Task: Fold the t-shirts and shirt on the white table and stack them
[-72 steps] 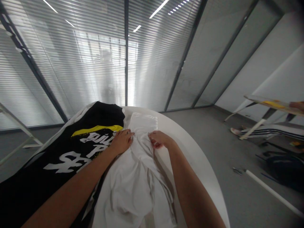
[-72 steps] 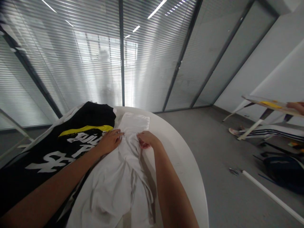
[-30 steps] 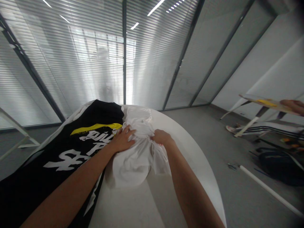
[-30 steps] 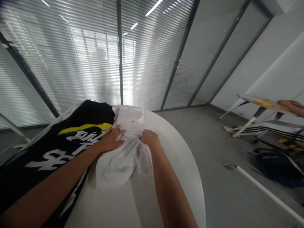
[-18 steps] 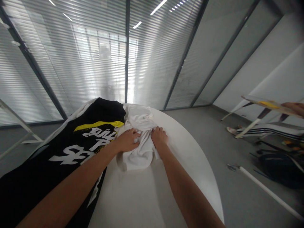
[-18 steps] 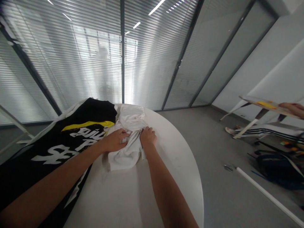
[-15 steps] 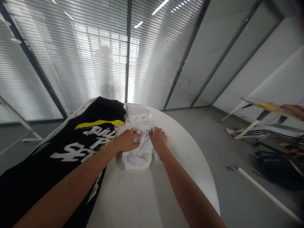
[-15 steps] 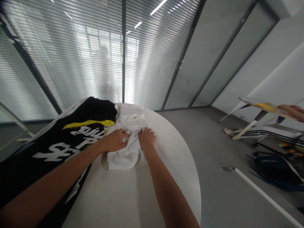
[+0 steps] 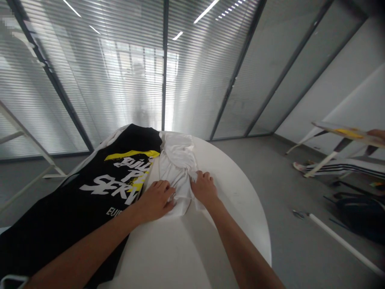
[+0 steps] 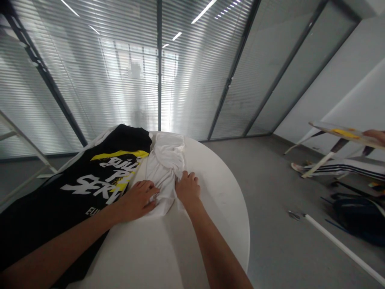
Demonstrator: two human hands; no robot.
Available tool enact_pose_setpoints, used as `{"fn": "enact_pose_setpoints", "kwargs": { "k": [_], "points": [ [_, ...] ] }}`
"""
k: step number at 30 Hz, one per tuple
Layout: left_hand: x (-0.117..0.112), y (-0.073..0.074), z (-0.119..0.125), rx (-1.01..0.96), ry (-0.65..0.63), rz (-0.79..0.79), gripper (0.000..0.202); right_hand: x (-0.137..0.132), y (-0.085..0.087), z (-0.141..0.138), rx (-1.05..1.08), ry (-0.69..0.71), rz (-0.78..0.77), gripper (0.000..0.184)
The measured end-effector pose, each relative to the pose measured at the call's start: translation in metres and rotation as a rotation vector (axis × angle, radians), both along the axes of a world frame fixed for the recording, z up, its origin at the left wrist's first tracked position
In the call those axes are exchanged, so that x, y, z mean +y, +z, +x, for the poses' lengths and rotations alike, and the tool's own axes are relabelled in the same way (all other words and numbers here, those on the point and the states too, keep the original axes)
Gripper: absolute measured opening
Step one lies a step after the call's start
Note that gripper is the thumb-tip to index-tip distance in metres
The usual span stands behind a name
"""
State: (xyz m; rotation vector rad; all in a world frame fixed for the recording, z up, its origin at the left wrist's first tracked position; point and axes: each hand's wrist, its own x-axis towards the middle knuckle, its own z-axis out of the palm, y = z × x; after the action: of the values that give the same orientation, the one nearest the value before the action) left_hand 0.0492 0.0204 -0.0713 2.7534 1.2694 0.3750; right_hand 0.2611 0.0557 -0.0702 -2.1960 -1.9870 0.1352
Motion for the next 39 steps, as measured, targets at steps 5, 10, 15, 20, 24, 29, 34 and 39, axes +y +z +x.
{"fn": "enact_pose_setpoints", "kwargs": {
  "k": [5,10,15,20,24,29,34,39],
  "points": [
    [-0.007,-0.004,-0.009,-0.029,0.004,-0.059,0.041,0.002,-0.007,0.023,0.084,0.108,0.013,0.035],
    [-0.005,-0.004,-0.016,-0.020,0.011,-0.121,0.048,0.015,0.001,0.040,0.149,0.064,0.064,0.022],
    [-0.004,-0.006,-0.020,0.014,0.023,-0.148,0.060,0.016,0.008,0.038,0.205,0.052,0.196,0.023],
    [-0.003,-0.008,-0.027,0.083,-0.027,-0.152,0.073,0.011,0.012,0.034,0.205,0.021,0.333,0.025],
    [-0.009,0.000,-0.024,0.056,-0.033,-0.093,0.070,0.004,0.020,0.029,0.141,0.104,0.396,0.022],
    [-0.021,0.010,-0.008,-0.015,-0.136,-0.054,0.051,-0.005,0.023,0.020,0.056,0.426,-0.064,0.022],
    [-0.016,0.007,-0.009,-0.042,-0.185,-0.124,0.014,-0.005,0.014,0.025,-0.037,0.408,-0.086,0.033],
    [-0.002,0.003,-0.017,-0.080,-0.094,-0.113,0.015,-0.001,0.011,0.038,-0.097,0.369,-0.046,0.039]
  ]
}}
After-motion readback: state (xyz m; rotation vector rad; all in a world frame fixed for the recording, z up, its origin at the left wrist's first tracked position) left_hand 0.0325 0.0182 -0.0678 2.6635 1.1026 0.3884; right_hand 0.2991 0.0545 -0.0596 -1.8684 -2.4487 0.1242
